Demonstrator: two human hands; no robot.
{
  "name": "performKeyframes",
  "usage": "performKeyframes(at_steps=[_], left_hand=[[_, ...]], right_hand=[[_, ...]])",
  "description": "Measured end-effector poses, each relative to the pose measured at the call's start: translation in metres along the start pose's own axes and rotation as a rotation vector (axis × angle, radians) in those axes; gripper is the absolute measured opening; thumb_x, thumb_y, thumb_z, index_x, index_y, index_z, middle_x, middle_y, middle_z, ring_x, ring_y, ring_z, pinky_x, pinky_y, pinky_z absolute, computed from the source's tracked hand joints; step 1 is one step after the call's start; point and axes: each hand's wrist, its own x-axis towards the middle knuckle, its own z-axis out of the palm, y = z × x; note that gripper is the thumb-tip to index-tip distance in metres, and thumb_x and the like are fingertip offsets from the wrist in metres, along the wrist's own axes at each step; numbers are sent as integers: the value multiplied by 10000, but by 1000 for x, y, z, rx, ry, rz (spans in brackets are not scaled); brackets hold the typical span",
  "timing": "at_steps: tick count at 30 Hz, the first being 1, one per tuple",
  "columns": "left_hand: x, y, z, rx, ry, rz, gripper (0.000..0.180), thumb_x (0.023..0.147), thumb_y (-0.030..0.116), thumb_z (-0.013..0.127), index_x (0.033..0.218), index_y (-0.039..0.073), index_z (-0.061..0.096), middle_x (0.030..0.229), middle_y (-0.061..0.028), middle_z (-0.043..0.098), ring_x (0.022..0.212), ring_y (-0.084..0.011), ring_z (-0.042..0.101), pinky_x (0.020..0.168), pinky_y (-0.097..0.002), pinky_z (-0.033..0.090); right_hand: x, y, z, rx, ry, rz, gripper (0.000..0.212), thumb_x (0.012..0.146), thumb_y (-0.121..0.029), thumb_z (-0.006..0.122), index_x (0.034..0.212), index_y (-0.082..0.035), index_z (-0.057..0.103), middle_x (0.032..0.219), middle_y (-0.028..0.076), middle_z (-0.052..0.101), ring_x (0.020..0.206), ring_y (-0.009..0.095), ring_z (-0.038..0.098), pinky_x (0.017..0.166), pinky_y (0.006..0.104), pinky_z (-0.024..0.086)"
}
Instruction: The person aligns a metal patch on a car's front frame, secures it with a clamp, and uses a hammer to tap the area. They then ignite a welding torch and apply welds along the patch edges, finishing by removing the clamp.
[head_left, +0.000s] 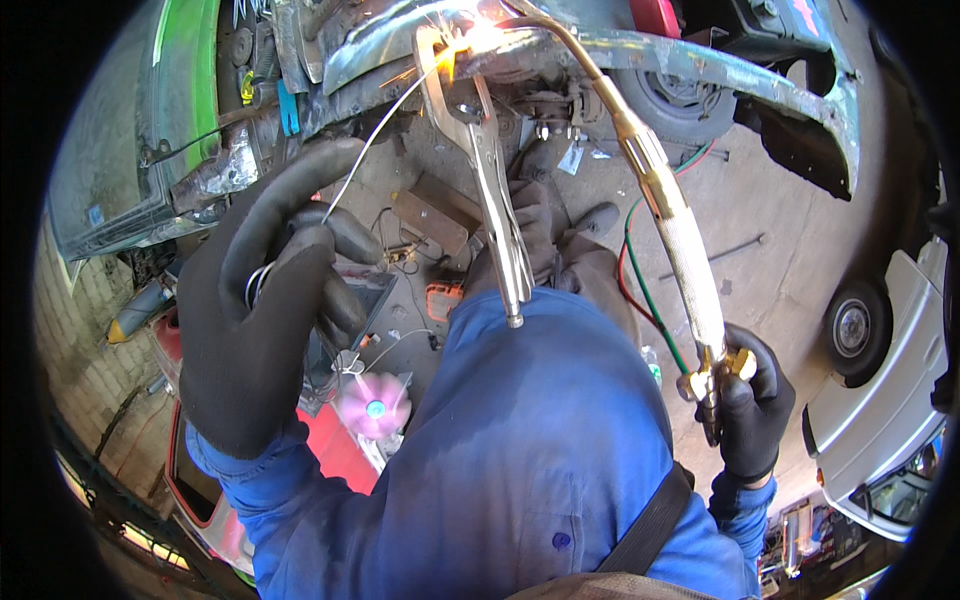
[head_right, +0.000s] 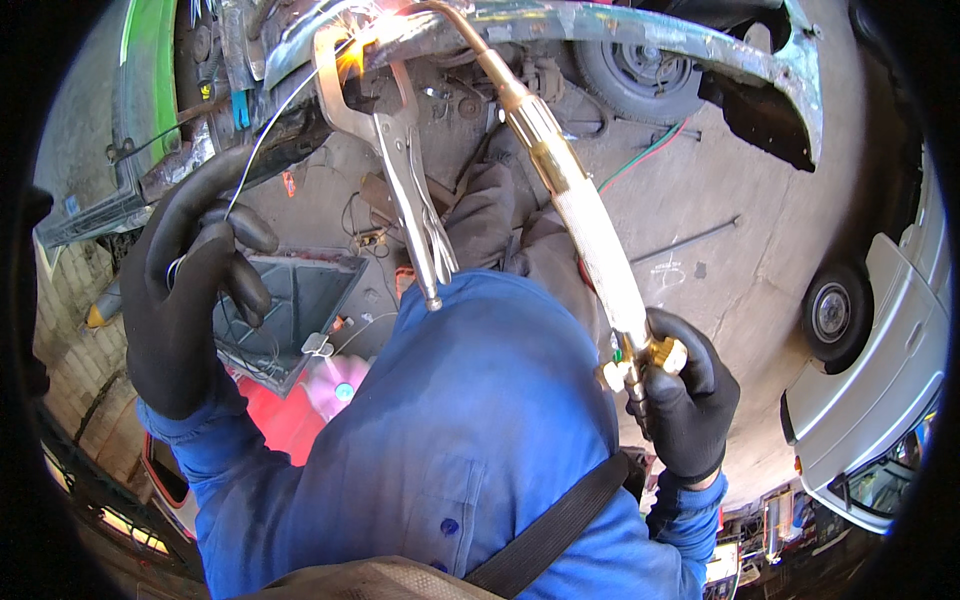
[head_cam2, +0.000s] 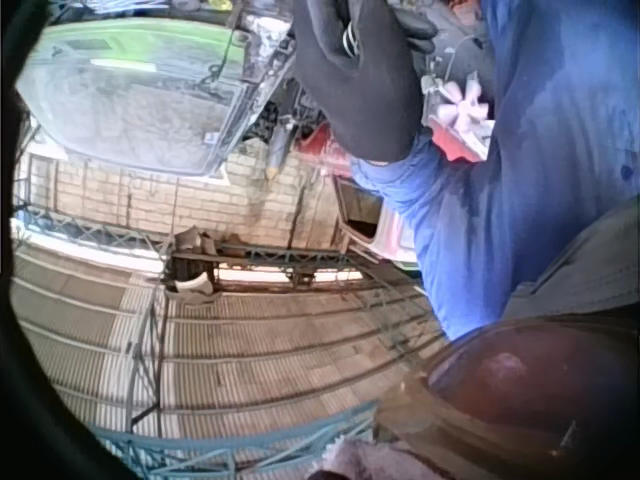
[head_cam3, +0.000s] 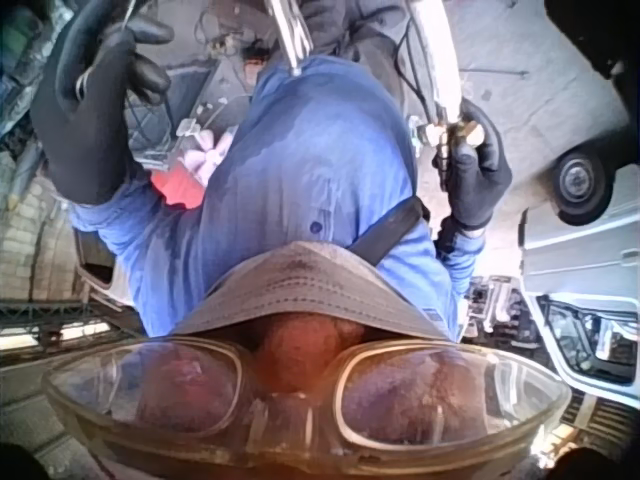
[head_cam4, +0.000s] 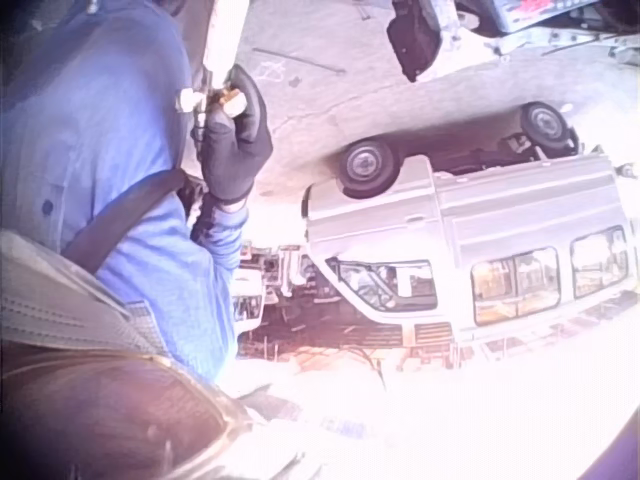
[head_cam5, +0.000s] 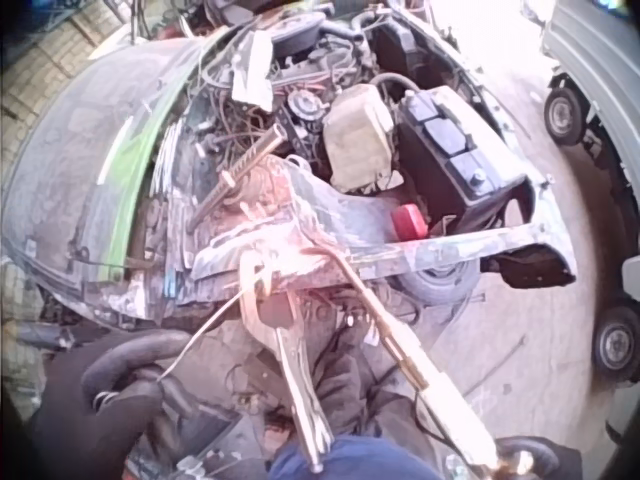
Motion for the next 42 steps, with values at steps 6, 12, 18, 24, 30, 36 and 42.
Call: performKeyframes(at_steps=[6,12,18,24,30,36,42], left_hand=[[-12,-3,-9,-115,73,54,560,974,194,569,1454,-88,626,900,-124,709,573,-122,619,538,-256,493],[-21,-22,-10,-289,52,105,575,965,204,612,1459,-88,619,908,-151,726,573,-123,630,536,-251,499],[-36,-37,-6,-345,25,145,544,999,193,591,1468,-82,616,904,-145,724,583,-117,628,542,-252,502],[-54,-50,-2,-409,28,226,516,1000,31,515,1501,-43,610,972,-140,753,669,-92,646,620,-254,531],[-42,-68,10,-460,51,318,463,1079,73,522,1525,-31,588,1001,-135,750,701,-101,671,635,-253,544],[-5,-79,18,-523,41,355,461,1097,84,541,1544,-26,569,1029,-136,752,706,-96,669,641,-249,546],[11,-76,25,-555,72,324,459,1104,92,545,1551,-11,569,1032,-136,746,691,-91,653,629,-244,535]], right_hand=[[-11,3,-16,-72,198,-90,914,976,-767,665,1333,74,650,971,104,727,763,149,685,680,292,548],[-23,7,-39,123,420,-191,855,1012,-689,671,1419,54,553,868,67,641,558,88,586,481,206,444],[-38,17,-57,190,379,-255,828,1053,-630,652,1504,47,500,1044,93,690,702,78,611,566,196,485],[-58,31,-66,233,374,-275,818,1052,-657,637,1461,41,515,1020,73,674,700,75,601,570,195,473],[-65,38,-75,406,267,-255,814,1070,-670,597,1487,20,484,965,36,621,693,79,564,568,213,441],[-57,22,-78,332,316,-245,796,1046,-694,620,1412,6,523,989,25,614,751,75,569,607,211,440],[-33,3,-84,217,322,-239,784,1057,-693,600,1401,9,557,1017,53,643,759,88,592,627,205,457]])
